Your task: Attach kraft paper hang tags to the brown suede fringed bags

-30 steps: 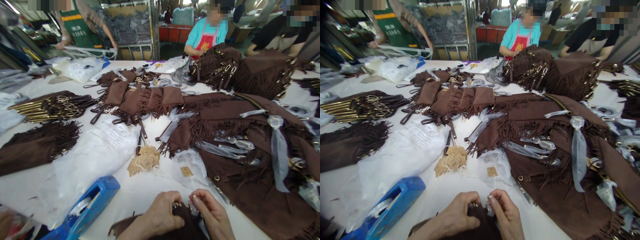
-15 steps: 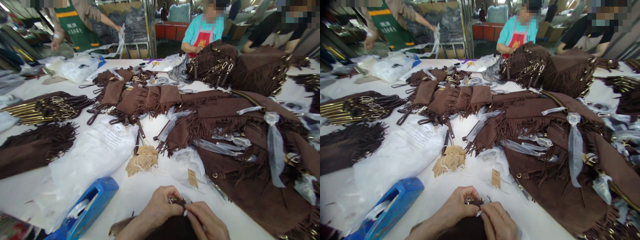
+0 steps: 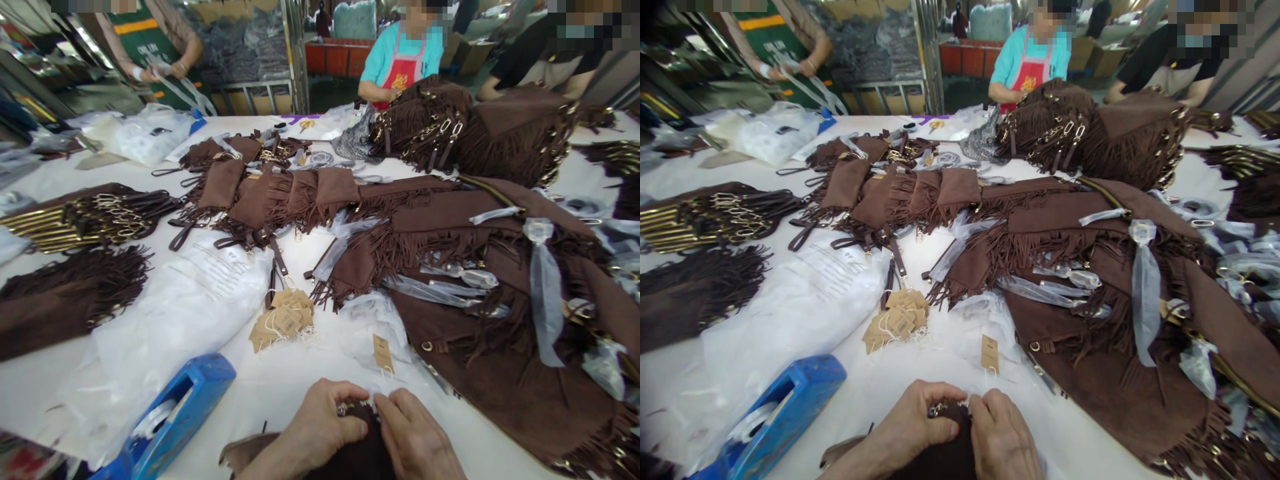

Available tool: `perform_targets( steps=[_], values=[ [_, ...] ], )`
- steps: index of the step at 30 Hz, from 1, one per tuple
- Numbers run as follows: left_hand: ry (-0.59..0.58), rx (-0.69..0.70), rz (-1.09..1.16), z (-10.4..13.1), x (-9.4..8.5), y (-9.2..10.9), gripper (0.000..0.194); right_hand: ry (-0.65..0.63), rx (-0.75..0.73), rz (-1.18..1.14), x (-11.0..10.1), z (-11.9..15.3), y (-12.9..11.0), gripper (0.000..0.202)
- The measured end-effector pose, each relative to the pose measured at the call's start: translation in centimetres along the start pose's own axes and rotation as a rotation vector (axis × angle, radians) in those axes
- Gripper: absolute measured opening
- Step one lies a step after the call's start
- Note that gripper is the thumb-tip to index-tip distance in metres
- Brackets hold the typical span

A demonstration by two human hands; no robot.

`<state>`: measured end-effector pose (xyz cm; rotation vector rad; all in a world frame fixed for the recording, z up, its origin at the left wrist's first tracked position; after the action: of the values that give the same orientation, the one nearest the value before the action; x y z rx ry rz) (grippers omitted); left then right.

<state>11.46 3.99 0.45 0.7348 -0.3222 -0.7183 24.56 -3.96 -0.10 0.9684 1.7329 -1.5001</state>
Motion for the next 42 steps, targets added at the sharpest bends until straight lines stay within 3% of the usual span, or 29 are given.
perform_targets(
  steps=[7, 14, 19, 23, 27, 32, 36, 39, 42],
  values=[
    [-0.014, 0.052, -0.091, 0.4, 0.2, -0.1, 0.036, -0.025, -0.102, 0.128, -0.7, 0.0, -0.3, 0.024],
    [0.015, 0.115, -0.236, 1.3, 0.8, 1.4, 0.036, 0.019, -0.160, 0.242, -0.5, -0.1, -1.0, 0.026],
    [-0.027, 0.187, -0.240, 1.6, 1.4, 1.4, 0.039, 0.140, -0.168, 0.223, -0.5, 0.0, -0.8, 0.028],
    [-0.011, 0.236, -0.302, 1.7, 1.7, 1.1, 0.037, -0.027, -0.190, 0.231, -1.0, -0.1, -0.6, 0.024],
    [0.021, 0.237, -0.348, 1.9, 1.8, 1.5, 0.038, -0.098, -0.189, 0.205, -1.7, -0.1, -0.6, 0.022],
    [0.031, 0.218, -0.332, 2.3, 1.6, 1.9, 0.034, -0.253, -0.128, 0.019, -2.1, -0.1, -0.3, 0.028],
    [0.053, 0.225, -0.184, 1.9, 1.3, 1.2, 0.028, -0.394, -0.099, -0.172, -2.6, -0.3, 0.3, 0.035],
    [0.117, 0.130, -0.073, 1.0, 1.2, 0.1, 0.025, -0.384, -0.084, -0.290, -2.8, -0.5, 0.6, 0.036],
    [0.103, 0.017, 0.055, 0.3, 1.5, -0.6, 0.019, -0.352, -0.053, -0.386, -2.6, -0.3, 0.6, 0.033]
  ],
)
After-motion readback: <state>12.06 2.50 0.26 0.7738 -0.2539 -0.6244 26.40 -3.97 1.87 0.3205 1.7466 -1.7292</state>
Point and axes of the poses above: each hand's wrist, its own z-axis away from the middle knuckle, its own x-axis out of the palm, y = z × x, the point moved 3 cm from there along -z, towards the middle knuckle, and after that the axes turned 4 degrees about -z, right-handed, at the moved point
